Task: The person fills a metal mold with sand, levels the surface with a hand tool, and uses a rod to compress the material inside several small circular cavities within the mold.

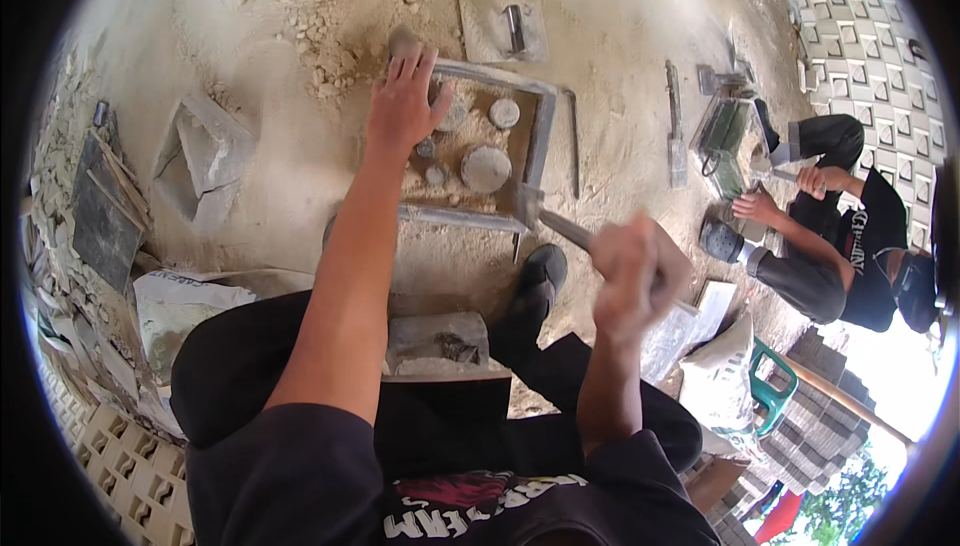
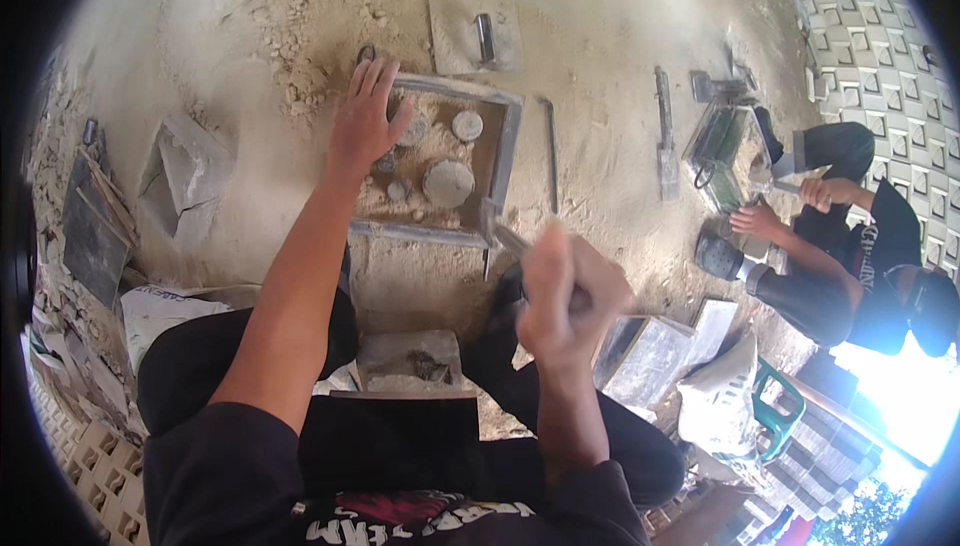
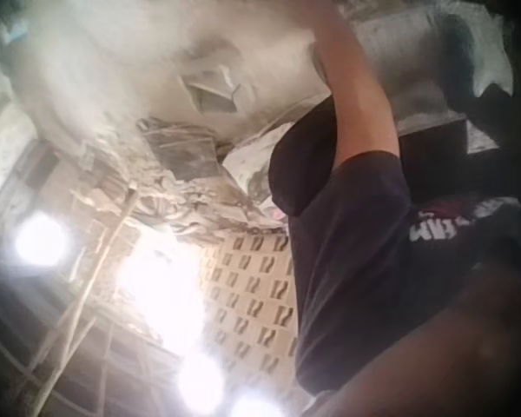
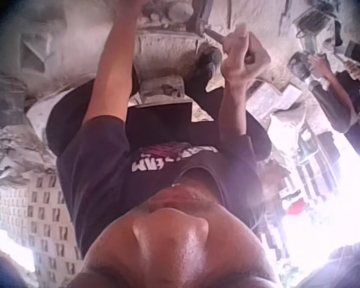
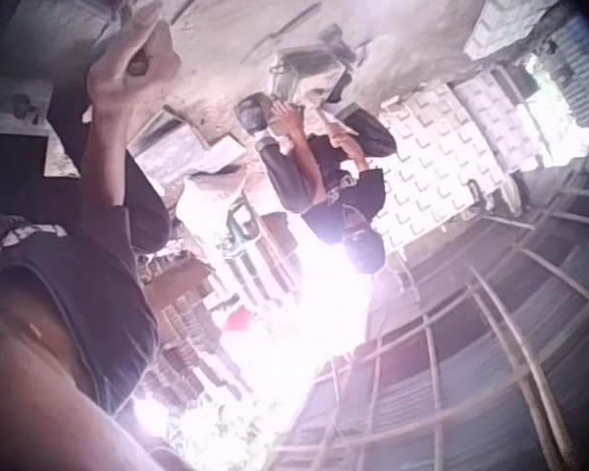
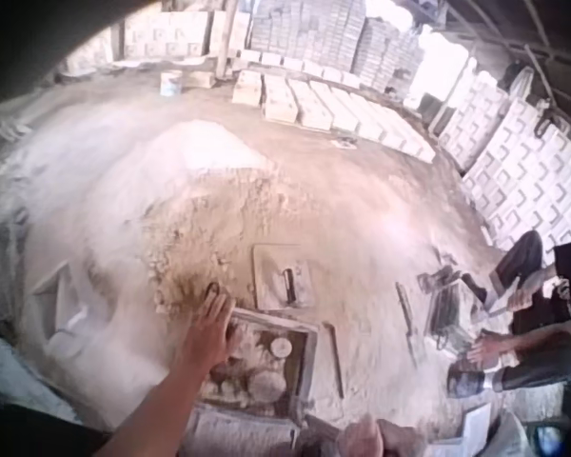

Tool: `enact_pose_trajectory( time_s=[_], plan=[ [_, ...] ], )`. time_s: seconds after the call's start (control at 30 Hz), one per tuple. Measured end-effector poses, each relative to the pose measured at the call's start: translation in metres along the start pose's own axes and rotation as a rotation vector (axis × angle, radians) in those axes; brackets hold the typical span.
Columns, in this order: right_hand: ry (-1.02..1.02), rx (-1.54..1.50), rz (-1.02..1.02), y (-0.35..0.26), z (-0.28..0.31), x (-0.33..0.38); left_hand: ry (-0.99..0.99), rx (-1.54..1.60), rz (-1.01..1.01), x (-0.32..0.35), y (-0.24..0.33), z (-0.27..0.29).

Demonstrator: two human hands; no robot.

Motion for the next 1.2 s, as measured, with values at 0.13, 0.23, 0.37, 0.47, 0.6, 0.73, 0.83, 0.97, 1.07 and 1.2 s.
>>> enact_pose_trajectory(
  time_s=[0.13,0.23,0.37,0.47,0.6,0.73,0.83,0.97,1.07,1.2],
  plan=[
    [-0.059,0.027,-0.105,0.0,-0.005,-0.011,0.007,-0.004,0.007,-0.001,-0.001,0.002],
    [0.111,-0.063,-0.123,0.007,-0.008,0.003,0.032,0.008,0.004,-0.005,-0.004,0.004],
    [0.071,-0.12,-0.186,0.003,-0.009,-0.008,0.025,0.069,0.011,-0.002,-0.005,0.001],
    [0.018,-0.191,-0.101,0.01,-0.008,0.002,0.001,0.03,0.023,-0.003,0.0,0.003],
    [-0.462,0.03,-0.157,0.069,-0.014,-0.005,-0.022,0.012,0.036,-0.004,-0.001,0.002],
    [-0.479,-0.014,-0.184,0.071,-0.019,-0.006,-0.011,0.032,0.029,-0.005,-0.002,0.005],
    [-0.305,-0.17,0.008,0.06,-0.021,-0.005,-0.005,0.059,0.038,-0.004,-0.002,0.002],
    [-0.156,-0.206,0.012,0.042,-0.026,0.001,-0.015,0.027,0.04,-0.002,-0.005,0.001],
    [-0.047,-0.117,-0.054,0.047,-0.032,0.007,-0.02,-0.008,0.034,-0.002,-0.005,0.0],
    [0.025,-0.155,-0.065,0.059,-0.029,0.003,-0.025,-0.022,0.033,-0.006,-0.002,0.0]
  ],
)
Point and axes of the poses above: each hand's wrist, its own x-axis away from the middle knuckle, its own z-axis out of the back of the hand, y = z × x, the point moved 1 cm from there along -x, towards the middle knuckle, and after that the axes turned 2 degrees about -z, right-handed, at the moved point
